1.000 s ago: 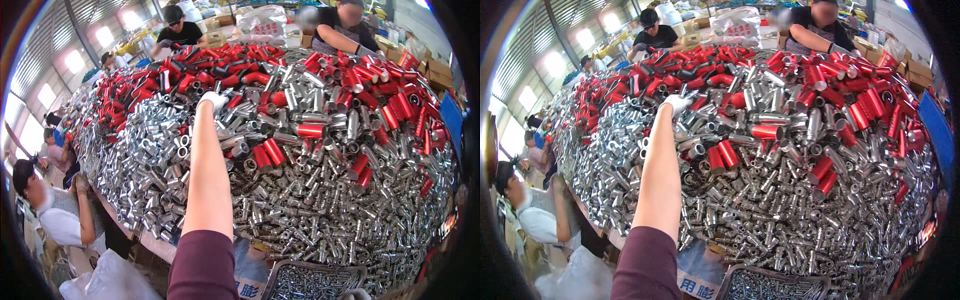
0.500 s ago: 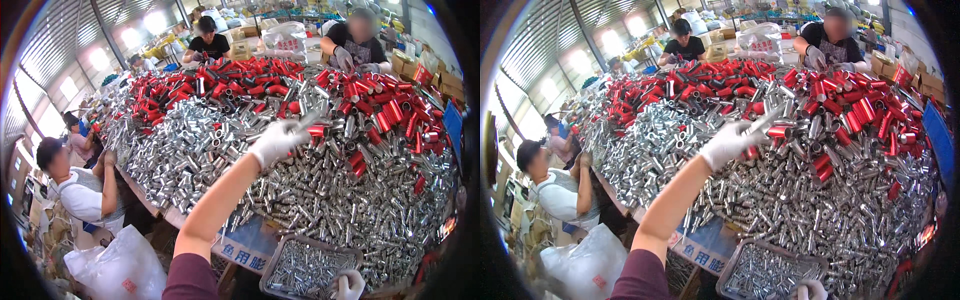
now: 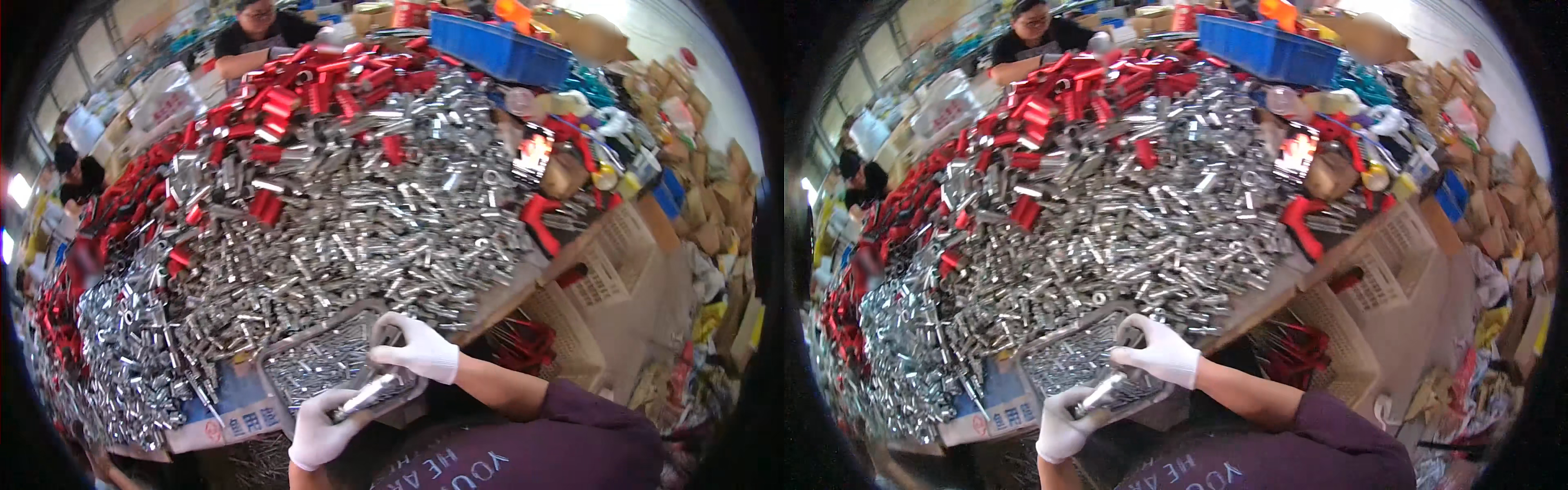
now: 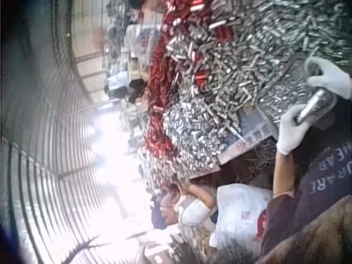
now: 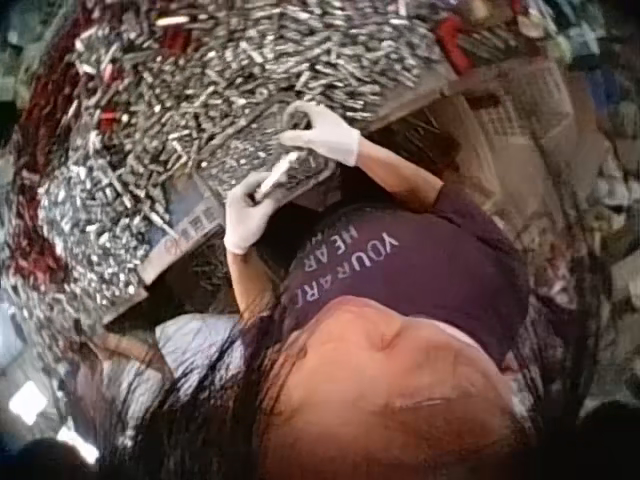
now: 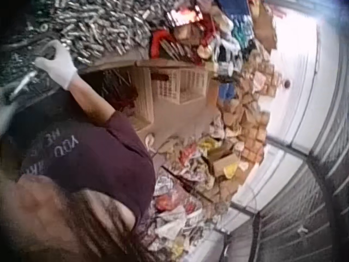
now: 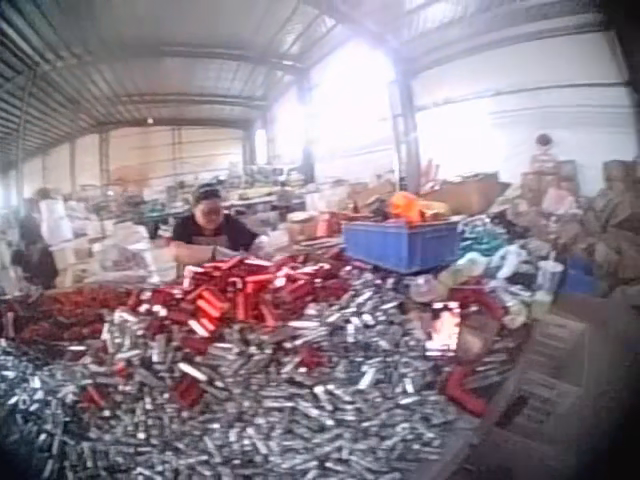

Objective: The person assembles tools by inserting metal pins and small components into metal cylinders and fitting red handles and sleeves onto the metal bodies by hand.

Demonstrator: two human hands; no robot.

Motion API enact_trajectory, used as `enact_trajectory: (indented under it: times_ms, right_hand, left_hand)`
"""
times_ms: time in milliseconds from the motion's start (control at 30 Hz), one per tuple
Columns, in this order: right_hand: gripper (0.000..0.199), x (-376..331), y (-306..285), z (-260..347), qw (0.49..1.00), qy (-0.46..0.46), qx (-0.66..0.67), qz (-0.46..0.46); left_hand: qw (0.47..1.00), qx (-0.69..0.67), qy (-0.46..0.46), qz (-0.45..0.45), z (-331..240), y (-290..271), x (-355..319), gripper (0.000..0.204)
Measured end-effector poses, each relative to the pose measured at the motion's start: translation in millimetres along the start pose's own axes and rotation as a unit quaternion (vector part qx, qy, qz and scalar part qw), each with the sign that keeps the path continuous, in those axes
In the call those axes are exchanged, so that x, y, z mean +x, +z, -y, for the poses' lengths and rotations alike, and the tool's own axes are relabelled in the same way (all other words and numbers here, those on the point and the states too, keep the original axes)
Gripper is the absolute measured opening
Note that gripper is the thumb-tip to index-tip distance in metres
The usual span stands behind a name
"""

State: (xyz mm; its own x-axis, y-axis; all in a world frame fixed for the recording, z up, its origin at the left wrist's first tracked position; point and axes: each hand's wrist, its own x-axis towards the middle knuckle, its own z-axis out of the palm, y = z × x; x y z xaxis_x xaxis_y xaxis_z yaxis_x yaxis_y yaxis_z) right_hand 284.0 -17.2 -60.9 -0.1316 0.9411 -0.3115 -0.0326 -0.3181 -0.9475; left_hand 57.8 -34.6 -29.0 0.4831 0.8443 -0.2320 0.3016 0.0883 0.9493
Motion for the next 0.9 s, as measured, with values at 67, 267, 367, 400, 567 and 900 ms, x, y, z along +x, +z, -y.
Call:
enact_trajectory:
  times_ms: [67,267,367,400,567,900]
  right_hand:
    - [0.029,-4.5,-6.9,-12.4,0.997,-0.068,-0.026,-0.036]
    - [0.029,-3.2,-44.7,-32.6,0.954,-0.056,0.281,-0.092]
    - [0.028,-14.2,-51.1,-26.4,0.95,-0.099,0.26,-0.144]
    - [0.027,-15.5,-57.0,-27.6,0.948,-0.088,0.272,-0.137]
    - [0.025,-16.4,-47.8,-28.5,0.941,-0.081,0.303,-0.126]
    - [0.031,-16.8,-8.7,-17.7,0.998,-0.059,-0.021,-0.026]
  left_hand:
    - [0.997,-0.021,-0.07,-0.027,6.7,1.3,-2.6,0.023]
    - [0.98,-0.054,-0.097,-0.163,5.5,2.9,-9.3,0.02]
    - [0.965,-0.151,-0.17,-0.128,-4.0,5.4,-7.3,0.022]
    - [0.972,-0.125,-0.166,-0.11,0.0,4.5,-6.3,0.023]
    - [0.98,-0.088,-0.15,-0.093,-6.0,0.6,-14.5,0.023]
    - [0.948,-0.188,-0.091,-0.239,21.4,-9.8,-5.0,0.025]
